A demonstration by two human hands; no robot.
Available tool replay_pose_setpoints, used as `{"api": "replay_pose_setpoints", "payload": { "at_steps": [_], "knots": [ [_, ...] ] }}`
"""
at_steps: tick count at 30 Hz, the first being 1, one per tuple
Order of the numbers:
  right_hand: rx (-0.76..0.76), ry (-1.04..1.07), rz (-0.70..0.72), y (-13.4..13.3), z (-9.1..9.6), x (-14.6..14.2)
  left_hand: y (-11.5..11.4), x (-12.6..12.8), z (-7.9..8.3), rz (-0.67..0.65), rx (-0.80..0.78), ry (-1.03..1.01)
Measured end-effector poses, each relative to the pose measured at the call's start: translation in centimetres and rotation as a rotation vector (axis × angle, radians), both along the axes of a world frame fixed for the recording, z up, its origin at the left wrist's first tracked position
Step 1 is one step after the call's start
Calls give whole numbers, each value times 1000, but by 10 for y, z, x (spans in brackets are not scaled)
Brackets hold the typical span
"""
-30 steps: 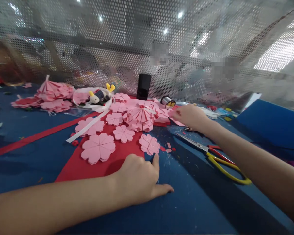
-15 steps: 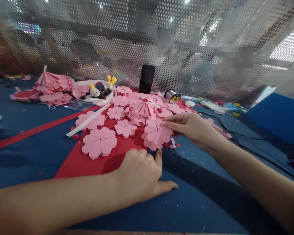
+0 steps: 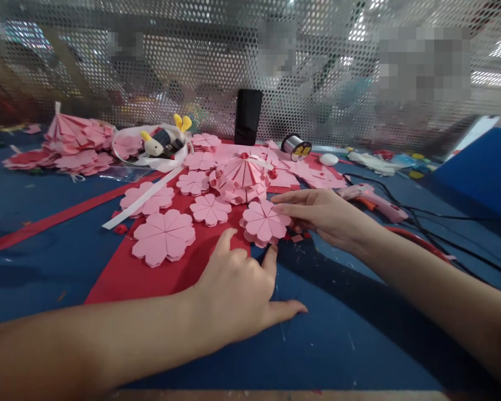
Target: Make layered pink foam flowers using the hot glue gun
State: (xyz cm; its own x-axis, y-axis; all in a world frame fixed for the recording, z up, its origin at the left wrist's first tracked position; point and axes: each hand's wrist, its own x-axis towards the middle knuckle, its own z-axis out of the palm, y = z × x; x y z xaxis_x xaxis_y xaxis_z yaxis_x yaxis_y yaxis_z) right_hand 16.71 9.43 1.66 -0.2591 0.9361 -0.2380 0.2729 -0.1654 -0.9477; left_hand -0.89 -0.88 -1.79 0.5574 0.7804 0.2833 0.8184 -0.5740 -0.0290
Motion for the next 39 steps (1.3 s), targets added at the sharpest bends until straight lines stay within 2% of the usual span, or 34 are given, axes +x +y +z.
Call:
{"api": "replay_pose_setpoints", "payload": {
  "at_steps": [7,19,30,39],
  "knots": [
    [81,-24,32,-1,-4,-2,1,0,-1,-22,-6,-36],
    [136,-91,51,1,-10,-3,3,-1,-5,-70,33,-54],
    [134,-152,62,0,-8,-5,3,-2,-5,-78,111,-55],
    [166,-208,89,0,-9,-5,3,0,-5,-69,91,-23]
  ]
}}
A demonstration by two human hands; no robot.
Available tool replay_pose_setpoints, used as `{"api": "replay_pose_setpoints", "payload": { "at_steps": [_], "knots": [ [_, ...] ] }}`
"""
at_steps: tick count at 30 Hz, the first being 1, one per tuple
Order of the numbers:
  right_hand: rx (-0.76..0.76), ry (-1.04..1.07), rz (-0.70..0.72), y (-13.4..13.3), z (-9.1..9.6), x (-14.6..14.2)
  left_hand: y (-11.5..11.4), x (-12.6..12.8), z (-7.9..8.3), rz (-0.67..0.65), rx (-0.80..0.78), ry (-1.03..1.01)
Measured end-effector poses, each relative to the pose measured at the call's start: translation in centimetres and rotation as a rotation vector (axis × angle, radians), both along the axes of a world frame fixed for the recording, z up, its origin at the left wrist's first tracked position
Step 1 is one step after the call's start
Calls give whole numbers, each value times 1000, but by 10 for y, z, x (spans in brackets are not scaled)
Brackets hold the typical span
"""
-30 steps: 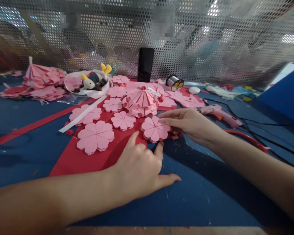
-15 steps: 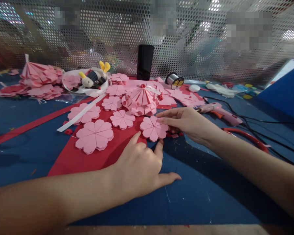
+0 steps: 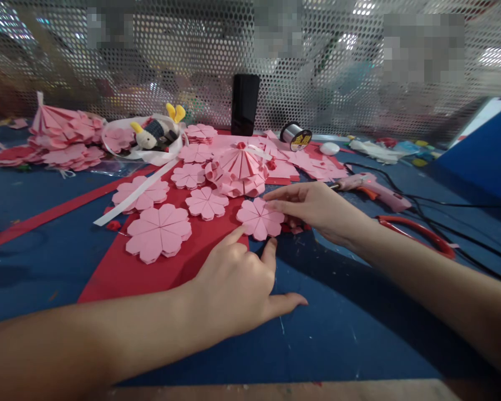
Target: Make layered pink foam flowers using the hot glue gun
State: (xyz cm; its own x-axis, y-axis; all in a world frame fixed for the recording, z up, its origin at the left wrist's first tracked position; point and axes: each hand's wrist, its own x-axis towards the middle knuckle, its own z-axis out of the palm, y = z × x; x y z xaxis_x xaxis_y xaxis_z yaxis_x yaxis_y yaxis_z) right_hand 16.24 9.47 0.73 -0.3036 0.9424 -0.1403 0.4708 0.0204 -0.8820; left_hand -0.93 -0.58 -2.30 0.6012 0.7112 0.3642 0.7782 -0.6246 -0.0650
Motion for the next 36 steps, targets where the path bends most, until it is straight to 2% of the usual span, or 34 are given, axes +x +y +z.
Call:
{"api": "replay_pose_setpoints", "payload": {
  "at_steps": [9,23,36],
  "knots": [
    [57,-30,37,0,-3,1,1,0,1,-7,-15,1],
    [246,-222,88,-2,-4,3,1,0,2,-3,-46,13],
    [384,-279,114,-2,-7,1,1,0,2,-34,-82,7]
  ]
}}
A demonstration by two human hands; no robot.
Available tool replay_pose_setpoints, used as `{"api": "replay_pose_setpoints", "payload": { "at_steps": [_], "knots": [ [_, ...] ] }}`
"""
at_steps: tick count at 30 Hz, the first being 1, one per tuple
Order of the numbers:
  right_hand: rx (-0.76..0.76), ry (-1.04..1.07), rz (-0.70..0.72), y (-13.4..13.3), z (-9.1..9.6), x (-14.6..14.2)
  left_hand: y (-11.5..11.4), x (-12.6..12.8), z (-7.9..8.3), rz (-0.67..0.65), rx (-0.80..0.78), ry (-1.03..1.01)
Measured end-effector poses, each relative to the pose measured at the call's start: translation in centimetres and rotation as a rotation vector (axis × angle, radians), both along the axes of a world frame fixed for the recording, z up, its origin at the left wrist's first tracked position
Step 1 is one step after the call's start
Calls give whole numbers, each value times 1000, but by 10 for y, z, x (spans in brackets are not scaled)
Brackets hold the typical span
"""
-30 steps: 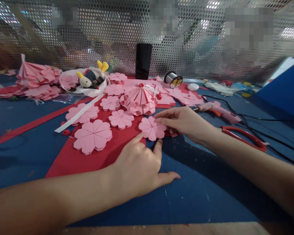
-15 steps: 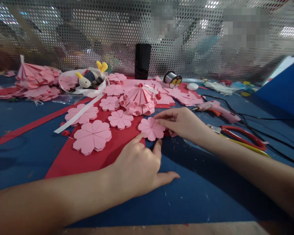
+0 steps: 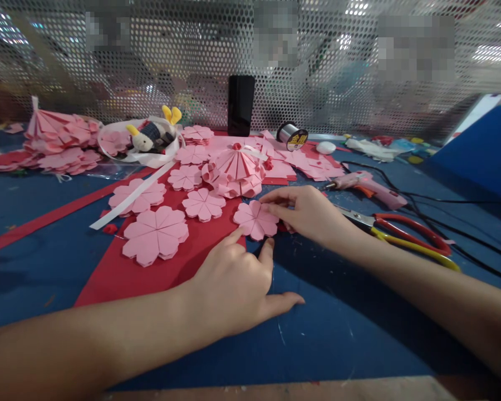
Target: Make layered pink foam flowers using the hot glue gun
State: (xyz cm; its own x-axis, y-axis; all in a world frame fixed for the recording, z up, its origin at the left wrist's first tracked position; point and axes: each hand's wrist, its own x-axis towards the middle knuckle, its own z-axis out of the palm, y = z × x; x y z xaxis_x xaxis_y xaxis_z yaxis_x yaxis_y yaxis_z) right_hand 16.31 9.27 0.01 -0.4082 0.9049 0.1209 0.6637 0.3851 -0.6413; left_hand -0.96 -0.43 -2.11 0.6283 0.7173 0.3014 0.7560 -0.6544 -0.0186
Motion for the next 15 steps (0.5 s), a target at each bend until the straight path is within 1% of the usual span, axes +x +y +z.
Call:
{"api": "replay_pose_setpoints", "payload": {
  "at_steps": [5,11,15],
  "knots": [
    [6,5,10,0,-2,0,0,1,0,1,7,-3],
    [79,-39,20,0,-3,0,2,-1,-1,-22,30,-9],
    [89,-64,29,1,-4,-1,4,-2,-3,-39,33,-33]
  ]
}}
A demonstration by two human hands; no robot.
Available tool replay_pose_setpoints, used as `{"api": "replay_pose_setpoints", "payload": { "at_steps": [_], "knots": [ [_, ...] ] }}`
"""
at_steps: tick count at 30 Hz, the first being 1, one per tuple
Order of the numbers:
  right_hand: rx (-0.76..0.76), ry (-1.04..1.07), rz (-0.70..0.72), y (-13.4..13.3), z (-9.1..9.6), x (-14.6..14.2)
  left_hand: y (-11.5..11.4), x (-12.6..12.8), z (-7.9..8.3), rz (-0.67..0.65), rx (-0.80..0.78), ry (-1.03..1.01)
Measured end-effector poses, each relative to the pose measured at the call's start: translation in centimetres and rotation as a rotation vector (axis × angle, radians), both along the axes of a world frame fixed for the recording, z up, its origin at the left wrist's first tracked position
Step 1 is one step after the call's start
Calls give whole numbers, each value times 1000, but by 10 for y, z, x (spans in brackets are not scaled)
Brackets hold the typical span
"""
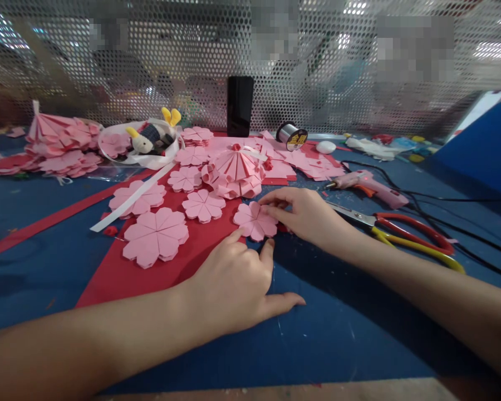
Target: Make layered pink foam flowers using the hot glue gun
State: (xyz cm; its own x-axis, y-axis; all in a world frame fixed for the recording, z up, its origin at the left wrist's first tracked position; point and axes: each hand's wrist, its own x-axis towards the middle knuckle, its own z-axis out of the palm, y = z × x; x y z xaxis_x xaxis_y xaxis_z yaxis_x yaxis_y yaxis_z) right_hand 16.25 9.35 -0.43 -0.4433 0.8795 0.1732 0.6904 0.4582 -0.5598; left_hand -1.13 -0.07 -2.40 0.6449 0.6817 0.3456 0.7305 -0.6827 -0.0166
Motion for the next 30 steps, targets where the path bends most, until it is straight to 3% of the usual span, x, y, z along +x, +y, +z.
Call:
{"api": "replay_pose_setpoints", "payload": {
  "at_steps": [10,16,23,26,30],
  "knots": [
    [31,-1,21,-4,2,0,2,0,7,-12,-26,-118],
    [95,-4,-59,-4,-1,0,1,0,5,-33,-41,-128],
    [-40,126,-115,-1,-2,5,2,0,5,-38,2,-124],
    [-20,80,-26,1,3,10,2,1,4,-44,42,-113],
    [143,33,273,10,8,17,2,0,2,-48,74,-112]
  ]
}}
